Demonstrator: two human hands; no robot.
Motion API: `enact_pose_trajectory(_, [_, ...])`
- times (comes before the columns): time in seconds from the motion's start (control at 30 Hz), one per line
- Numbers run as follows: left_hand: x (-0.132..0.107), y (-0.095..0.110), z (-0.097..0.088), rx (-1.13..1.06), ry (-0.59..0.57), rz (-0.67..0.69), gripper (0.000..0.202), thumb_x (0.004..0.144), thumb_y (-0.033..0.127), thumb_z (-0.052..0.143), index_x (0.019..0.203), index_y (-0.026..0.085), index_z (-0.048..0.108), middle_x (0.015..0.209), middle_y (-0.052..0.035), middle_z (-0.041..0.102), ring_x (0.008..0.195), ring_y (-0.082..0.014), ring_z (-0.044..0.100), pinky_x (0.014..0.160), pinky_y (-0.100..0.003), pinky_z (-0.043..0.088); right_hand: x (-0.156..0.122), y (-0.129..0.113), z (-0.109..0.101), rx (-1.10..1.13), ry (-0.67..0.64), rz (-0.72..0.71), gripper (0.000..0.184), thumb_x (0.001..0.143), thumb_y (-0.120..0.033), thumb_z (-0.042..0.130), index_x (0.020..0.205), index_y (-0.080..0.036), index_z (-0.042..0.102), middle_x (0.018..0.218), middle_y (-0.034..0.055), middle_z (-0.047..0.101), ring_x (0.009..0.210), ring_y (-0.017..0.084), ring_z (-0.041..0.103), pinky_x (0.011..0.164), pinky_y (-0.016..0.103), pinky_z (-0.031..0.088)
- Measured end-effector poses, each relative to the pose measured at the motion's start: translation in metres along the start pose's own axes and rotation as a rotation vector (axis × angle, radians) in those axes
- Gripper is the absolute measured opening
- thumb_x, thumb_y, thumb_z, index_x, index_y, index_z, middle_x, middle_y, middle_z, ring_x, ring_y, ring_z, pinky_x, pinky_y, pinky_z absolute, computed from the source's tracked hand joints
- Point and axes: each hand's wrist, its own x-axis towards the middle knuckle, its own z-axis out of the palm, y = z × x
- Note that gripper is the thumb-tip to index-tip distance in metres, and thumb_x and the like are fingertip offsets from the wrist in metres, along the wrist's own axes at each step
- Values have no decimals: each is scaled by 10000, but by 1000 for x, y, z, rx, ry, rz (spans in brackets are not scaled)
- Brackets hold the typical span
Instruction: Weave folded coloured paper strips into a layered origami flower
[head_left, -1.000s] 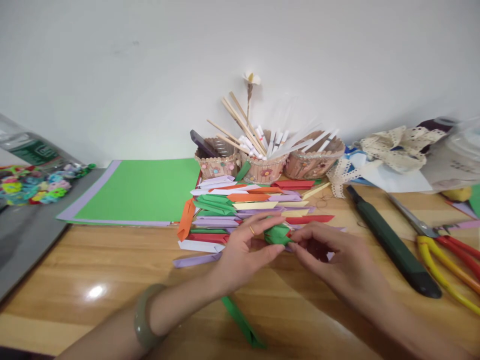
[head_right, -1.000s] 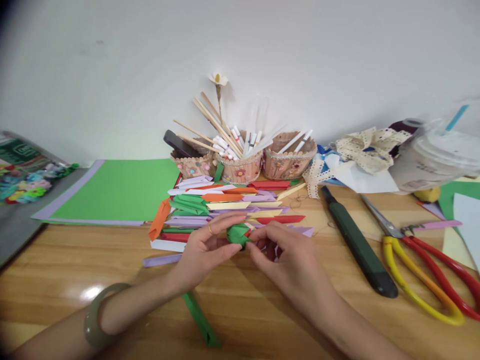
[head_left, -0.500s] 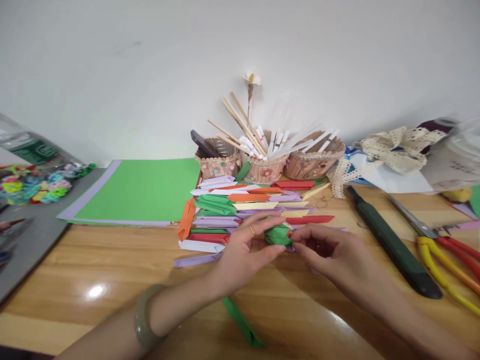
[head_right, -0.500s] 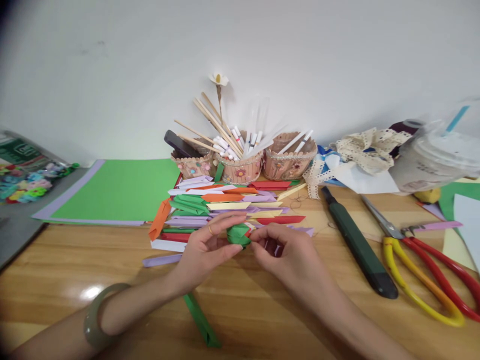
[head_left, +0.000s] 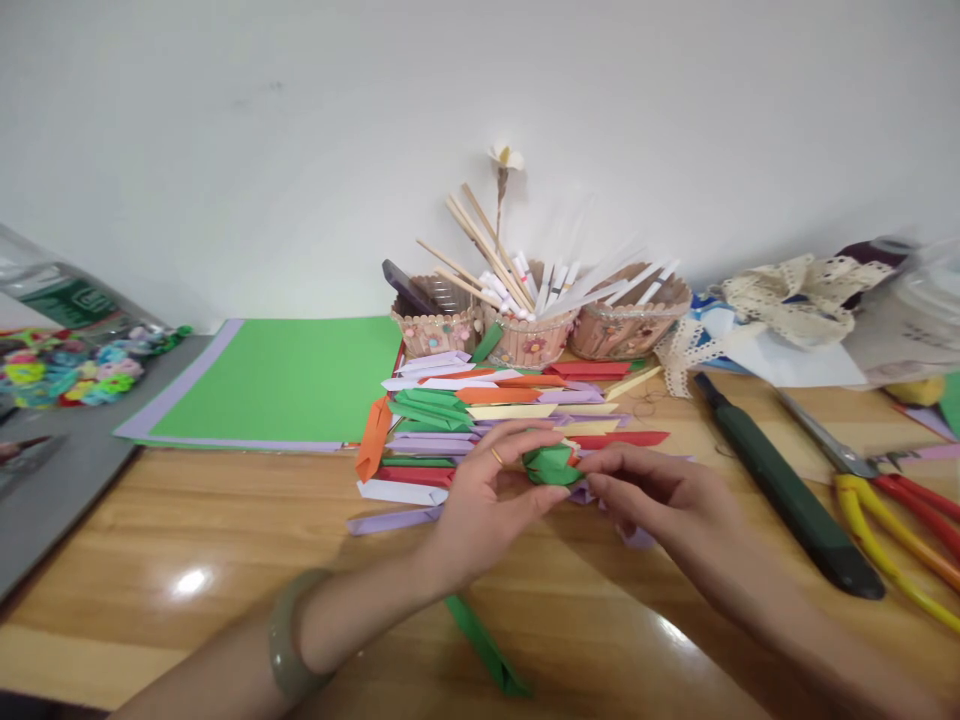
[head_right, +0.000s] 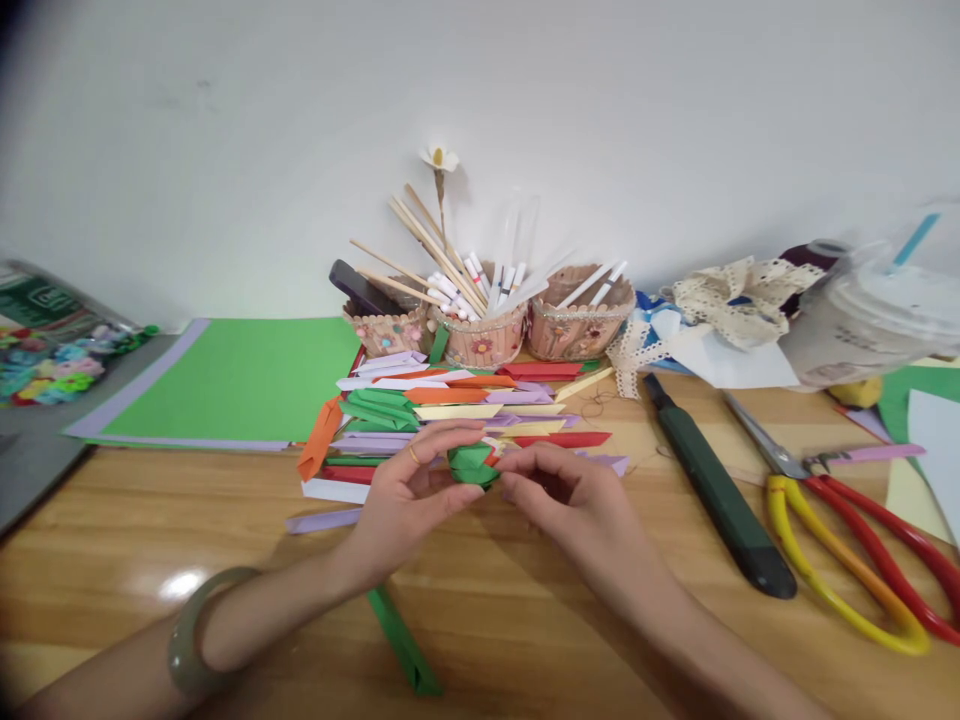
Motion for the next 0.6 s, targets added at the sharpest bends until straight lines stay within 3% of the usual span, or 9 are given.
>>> enact_pose_trajectory(0.13, [1,-1,-1,-29,13,-19,340,721,232,654,1056,254,602,1182,-62,539,1131,-220,490,929,-356,429,3,3,-2,129,-38,162,260,704,-416,594,771,-172,655,558,-10,561,449,91,448,413,212,333])
enact_pose_trajectory(0.2, [1,-1,-1,-34,16,-31,344,718,239,657,1057,248,602,1181,-68,544,1129,-226,491,923,-359,433,4,4,-1,106,-38,152,267,702,-415,596,787,-168,652,557,-8,562,437,88,439,399,210,323])
enact_pose_trajectory(0.43, [0,0,0,10,2,-2,342,711,212,662,1047,250,609,1145,-67,552,1125,-211,485,928,-352,427,1,6,5,-334,101,-263,140,772,-261,506,726,-189,617,619,20,614,516,126,522,452,233,393])
enact_pose_trajectory(0.6, [1,1,0,74,9,16,343,710,202,662,1046,246,610,1141,-65,555,1096,-205,504,937,-357,414,-2,11,9,-483,178,-352,123,774,-228,486,755,-196,603,625,27,625,504,133,532,451,242,402])
